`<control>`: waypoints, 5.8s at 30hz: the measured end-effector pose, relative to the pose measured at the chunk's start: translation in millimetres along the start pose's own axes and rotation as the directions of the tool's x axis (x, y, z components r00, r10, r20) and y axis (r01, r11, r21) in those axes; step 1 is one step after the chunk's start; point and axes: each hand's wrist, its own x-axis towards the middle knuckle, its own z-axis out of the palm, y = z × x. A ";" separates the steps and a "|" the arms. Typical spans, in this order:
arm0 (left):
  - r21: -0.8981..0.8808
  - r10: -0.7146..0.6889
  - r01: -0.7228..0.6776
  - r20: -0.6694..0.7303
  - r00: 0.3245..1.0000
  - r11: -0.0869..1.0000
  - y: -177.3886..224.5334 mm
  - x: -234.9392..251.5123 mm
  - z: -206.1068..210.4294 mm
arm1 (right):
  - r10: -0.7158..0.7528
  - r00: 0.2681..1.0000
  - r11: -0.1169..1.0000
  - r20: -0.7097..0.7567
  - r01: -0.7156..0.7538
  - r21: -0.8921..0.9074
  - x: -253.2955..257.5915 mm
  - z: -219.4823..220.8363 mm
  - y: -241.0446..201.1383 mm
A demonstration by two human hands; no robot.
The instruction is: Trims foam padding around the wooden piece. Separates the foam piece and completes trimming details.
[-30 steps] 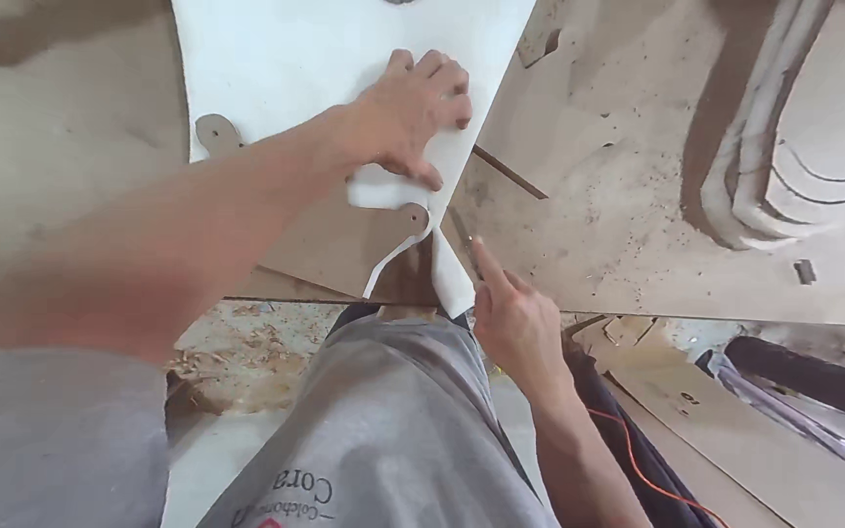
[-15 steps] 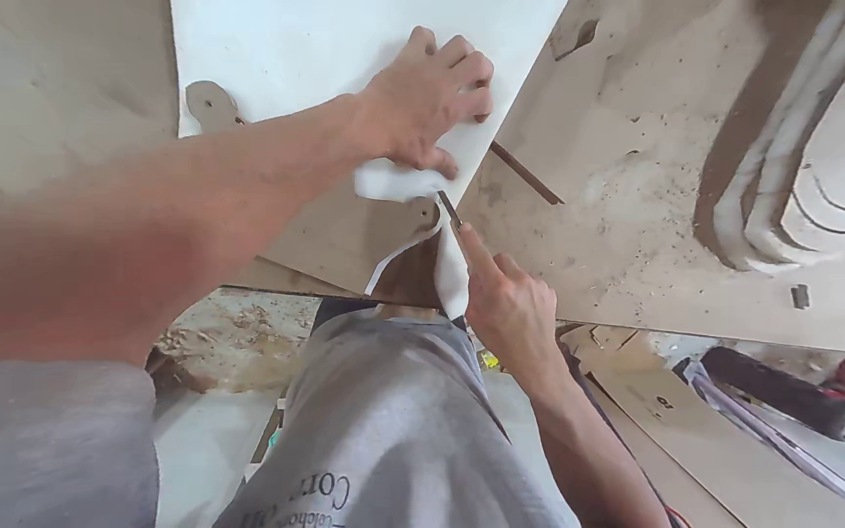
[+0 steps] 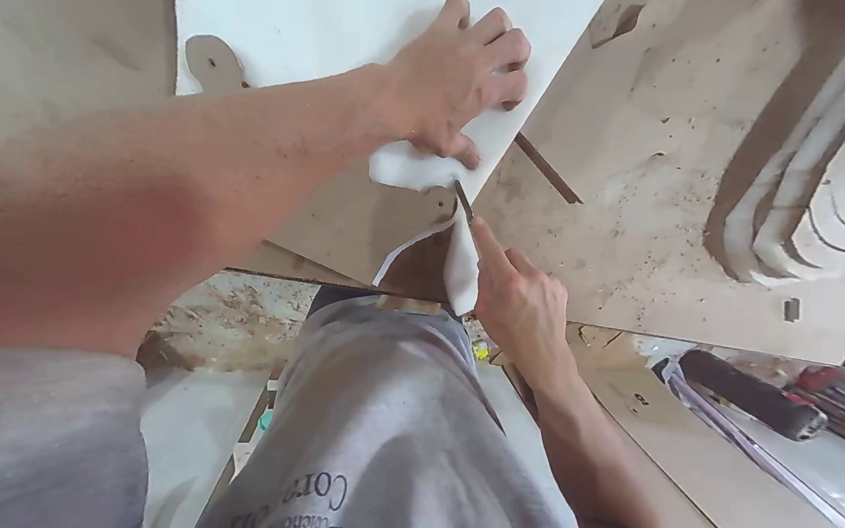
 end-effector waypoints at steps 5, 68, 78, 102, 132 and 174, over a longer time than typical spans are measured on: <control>-0.021 -0.011 0.012 0.011 1.000 1.000 1.1 -0.9 -3.1 | 0.012 0.996 0.998 0.083 -0.006 -0.070 12.6 -3.2 -7.7; -0.085 -0.549 0.552 0.053 0.834 0.830 25.1 -75.4 -12.4 | -0.802 0.351 0.289 0.483 0.936 -0.200 237.3 -87.1 23.0; -0.133 -0.517 0.519 0.054 0.854 0.844 15.3 -80.3 -20.8 | -0.610 0.630 0.516 0.481 0.776 -0.363 223.8 -147.4 48.8; -0.268 -0.617 0.589 -0.026 0.786 0.762 5.5 -98.5 -59.6 | -0.665 0.713 0.716 0.222 0.693 -0.078 116.9 -49.2 16.3; -0.250 -0.897 0.865 -0.202 0.393 0.436 136.9 -165.1 43.6 | -0.615 0.671 0.637 0.415 0.733 -0.240 125.1 -65.6 -6.5; -0.175 -0.650 0.647 -0.425 0.630 0.742 173.5 -115.9 95.5 | -0.228 0.967 0.973 0.117 0.222 0.060 195.7 -30.2 4.5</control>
